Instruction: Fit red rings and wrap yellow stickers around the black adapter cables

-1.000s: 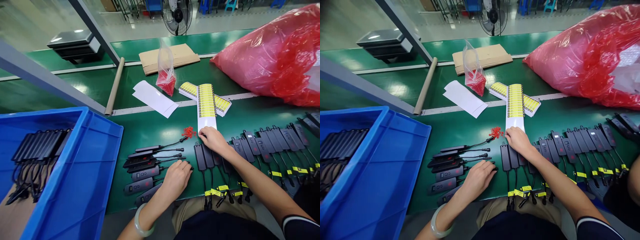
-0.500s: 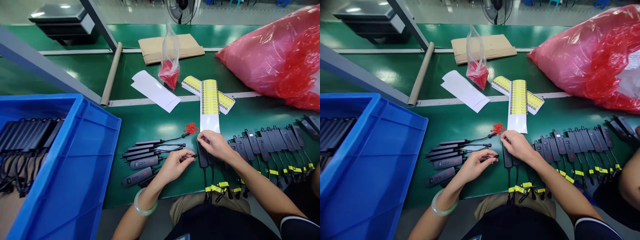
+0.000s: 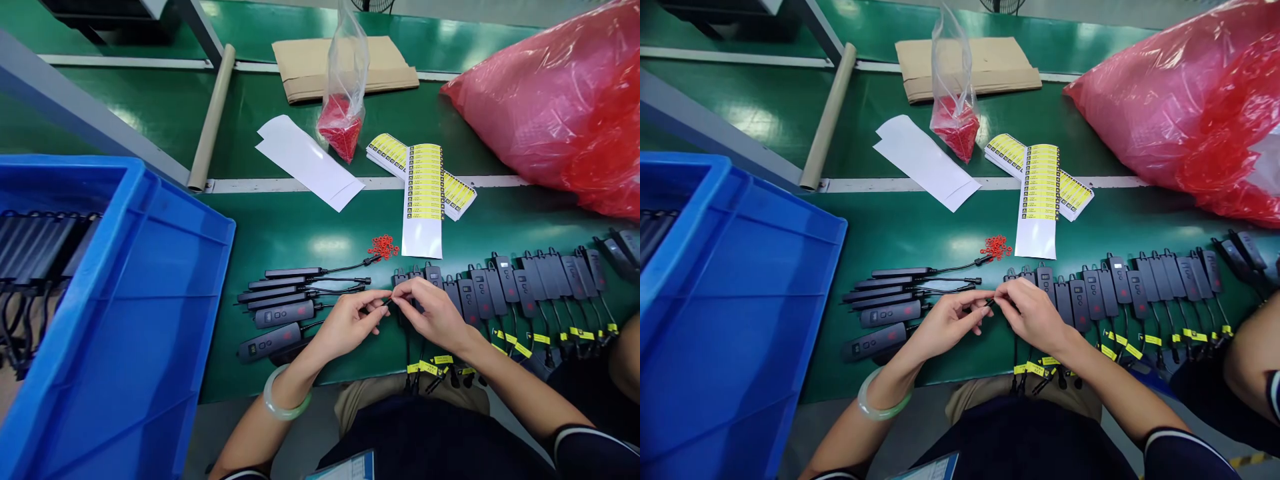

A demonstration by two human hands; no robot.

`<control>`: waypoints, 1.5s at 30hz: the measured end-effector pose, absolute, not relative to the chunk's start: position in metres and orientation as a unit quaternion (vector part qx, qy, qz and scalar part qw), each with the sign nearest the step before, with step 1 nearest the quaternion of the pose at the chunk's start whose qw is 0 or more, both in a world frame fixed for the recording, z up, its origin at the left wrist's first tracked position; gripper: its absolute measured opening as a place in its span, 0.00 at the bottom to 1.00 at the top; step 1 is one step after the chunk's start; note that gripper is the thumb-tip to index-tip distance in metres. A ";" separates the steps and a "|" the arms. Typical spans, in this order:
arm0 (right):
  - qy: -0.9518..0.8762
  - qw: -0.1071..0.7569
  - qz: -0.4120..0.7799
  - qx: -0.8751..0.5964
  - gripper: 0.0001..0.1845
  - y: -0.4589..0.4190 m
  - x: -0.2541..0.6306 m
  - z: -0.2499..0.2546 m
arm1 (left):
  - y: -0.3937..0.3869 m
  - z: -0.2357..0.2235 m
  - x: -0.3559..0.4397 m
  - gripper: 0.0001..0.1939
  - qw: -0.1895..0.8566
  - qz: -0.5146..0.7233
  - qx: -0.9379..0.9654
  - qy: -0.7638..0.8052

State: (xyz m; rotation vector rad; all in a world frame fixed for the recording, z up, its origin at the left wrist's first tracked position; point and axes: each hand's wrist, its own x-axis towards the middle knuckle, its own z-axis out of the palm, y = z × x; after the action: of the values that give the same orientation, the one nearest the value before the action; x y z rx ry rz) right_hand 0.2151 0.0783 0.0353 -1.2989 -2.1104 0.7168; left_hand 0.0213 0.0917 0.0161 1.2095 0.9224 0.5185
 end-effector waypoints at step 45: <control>-0.762 0.138 0.128 -0.620 0.09 0.175 0.230 -0.003 | 0.099 0.021 0.008 0.02 0.295 0.068 0.852 0.428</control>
State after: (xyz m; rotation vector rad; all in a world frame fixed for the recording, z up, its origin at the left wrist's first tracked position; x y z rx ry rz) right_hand 0.2297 0.1751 -0.0028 -1.7929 -2.2036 0.3712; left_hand 0.0084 0.0986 0.0209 2.2662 1.1394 0.1816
